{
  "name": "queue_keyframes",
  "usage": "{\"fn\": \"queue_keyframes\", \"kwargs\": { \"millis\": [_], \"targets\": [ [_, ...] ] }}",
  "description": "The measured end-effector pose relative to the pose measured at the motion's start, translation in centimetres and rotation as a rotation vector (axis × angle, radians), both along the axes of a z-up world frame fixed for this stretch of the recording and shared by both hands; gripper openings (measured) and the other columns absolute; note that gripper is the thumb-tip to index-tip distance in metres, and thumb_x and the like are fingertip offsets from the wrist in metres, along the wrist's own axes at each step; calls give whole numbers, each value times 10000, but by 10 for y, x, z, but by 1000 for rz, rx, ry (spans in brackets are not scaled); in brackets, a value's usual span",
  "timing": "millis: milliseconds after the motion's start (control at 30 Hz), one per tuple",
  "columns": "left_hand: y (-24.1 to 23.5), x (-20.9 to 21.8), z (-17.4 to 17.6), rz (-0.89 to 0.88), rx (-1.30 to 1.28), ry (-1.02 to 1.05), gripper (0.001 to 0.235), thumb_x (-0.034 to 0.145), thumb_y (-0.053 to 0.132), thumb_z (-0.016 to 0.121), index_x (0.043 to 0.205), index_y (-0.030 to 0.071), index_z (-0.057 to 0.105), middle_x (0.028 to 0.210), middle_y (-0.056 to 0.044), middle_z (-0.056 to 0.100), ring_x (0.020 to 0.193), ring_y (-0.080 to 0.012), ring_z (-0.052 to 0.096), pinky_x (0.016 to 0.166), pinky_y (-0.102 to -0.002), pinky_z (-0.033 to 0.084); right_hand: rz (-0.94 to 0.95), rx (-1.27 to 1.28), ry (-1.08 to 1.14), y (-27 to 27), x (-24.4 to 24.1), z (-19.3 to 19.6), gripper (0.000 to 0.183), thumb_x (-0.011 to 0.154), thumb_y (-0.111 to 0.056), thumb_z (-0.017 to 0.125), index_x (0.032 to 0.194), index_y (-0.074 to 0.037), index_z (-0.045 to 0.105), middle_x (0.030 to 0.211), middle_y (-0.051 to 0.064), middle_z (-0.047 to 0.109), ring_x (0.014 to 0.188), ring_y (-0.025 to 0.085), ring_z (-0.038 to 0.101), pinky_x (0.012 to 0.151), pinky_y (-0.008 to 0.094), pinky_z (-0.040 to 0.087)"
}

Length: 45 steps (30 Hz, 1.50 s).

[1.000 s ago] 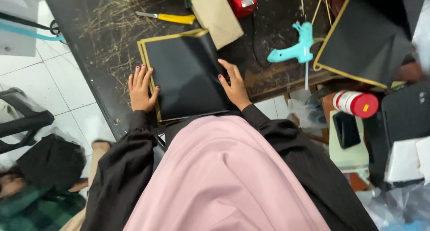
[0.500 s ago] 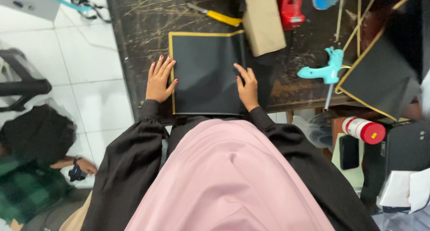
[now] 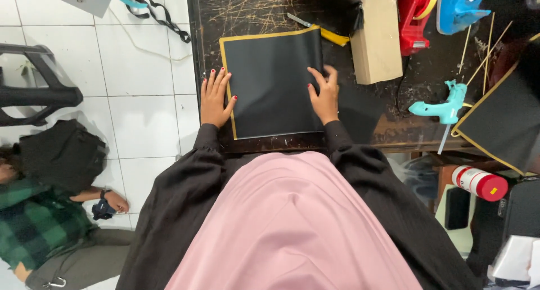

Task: The person wraps a cardboard base in black paper and secures it with tape to form a floral bouquet.

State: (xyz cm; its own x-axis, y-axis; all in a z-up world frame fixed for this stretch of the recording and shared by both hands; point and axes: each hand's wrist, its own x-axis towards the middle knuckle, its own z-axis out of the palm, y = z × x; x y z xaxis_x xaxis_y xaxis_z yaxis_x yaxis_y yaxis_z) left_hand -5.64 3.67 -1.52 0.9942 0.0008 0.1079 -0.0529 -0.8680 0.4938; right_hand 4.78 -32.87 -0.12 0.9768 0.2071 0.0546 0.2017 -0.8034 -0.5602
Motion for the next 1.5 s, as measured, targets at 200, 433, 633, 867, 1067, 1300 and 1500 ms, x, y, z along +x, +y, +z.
{"fn": "queue_keyframes", "kwargs": {
  "millis": [200, 433, 633, 867, 1067, 1300, 1500],
  "targets": [
    [3, 0, -5, -2, -29, -27, 714, 1047, 460, 660, 1683, 232, 427, 1782, -25, 321, 1654, -288, 225, 1325, -513, 132, 210, -226, -212, 1, 1, 23, 449, 1113, -294, 654, 1558, -345, 619, 1755, 54, 325, 1551, 293, 371, 1156, 483, 333],
    [4, -1, -3, -11, -56, -20, 716, 1033, 438, 680, 1665, 205, 438, 1771, -54, 340, 1652, -305, 227, 1322, -518, 130, 240, -218, -114, -1, 3, 10, 429, 1172, -345, 561, 1601, -353, 565, 1790, 22, 271, 1596, 298, 302, 1186, 542, 289],
    [4, -1, -1, -25, -57, -24, 718, 1030, 418, 689, 1661, 191, 433, 1774, -66, 337, 1655, -311, 219, 1326, -523, 127, 235, -211, -55, -3, 5, 6, 432, 1187, -319, 522, 1617, -368, 540, 1790, 11, 251, 1615, 299, 246, 1222, 590, 253],
    [4, -1, 2, -17, -79, -10, 692, 1044, 409, 685, 1654, 196, 436, 1770, -63, 342, 1651, -302, 225, 1324, -520, 125, 172, -110, -84, -9, 11, 13, 571, 1137, -57, 537, 1627, -349, 515, 1715, -70, 432, 1568, 181, 363, 1223, 574, 81],
    [3, 0, 8, -9, -71, 12, 706, 1024, 401, 711, 1642, 198, 438, 1766, -58, 347, 1647, -295, 237, 1324, -517, 135, 139, 45, 85, -20, 18, 27, 809, 1154, -153, 670, 1761, -308, 158, 1761, -100, 414, 1656, 147, 217, 1209, 669, -19],
    [-88, 43, 45, 102, 26, -123, 619, 961, 231, 737, 1534, 158, 514, 1554, -108, 511, 1535, -327, 371, 1268, -603, 133, 163, 144, 220, -32, 27, 23, 990, 1134, -233, 718, 1771, -297, -38, 1741, -144, 445, 1682, 123, 132, 1183, 692, -52],
    [-240, 84, -42, -271, 43, -220, 623, 1052, 418, 680, 1551, 103, 478, 1509, -143, 560, 1507, -324, 457, 1331, -522, 246, 186, 28, 199, -34, 30, 27, 1050, 1105, -195, 725, 1765, -280, -88, 1803, -192, 261, 1672, 131, 205, 1162, 667, 113]
  ]
}}
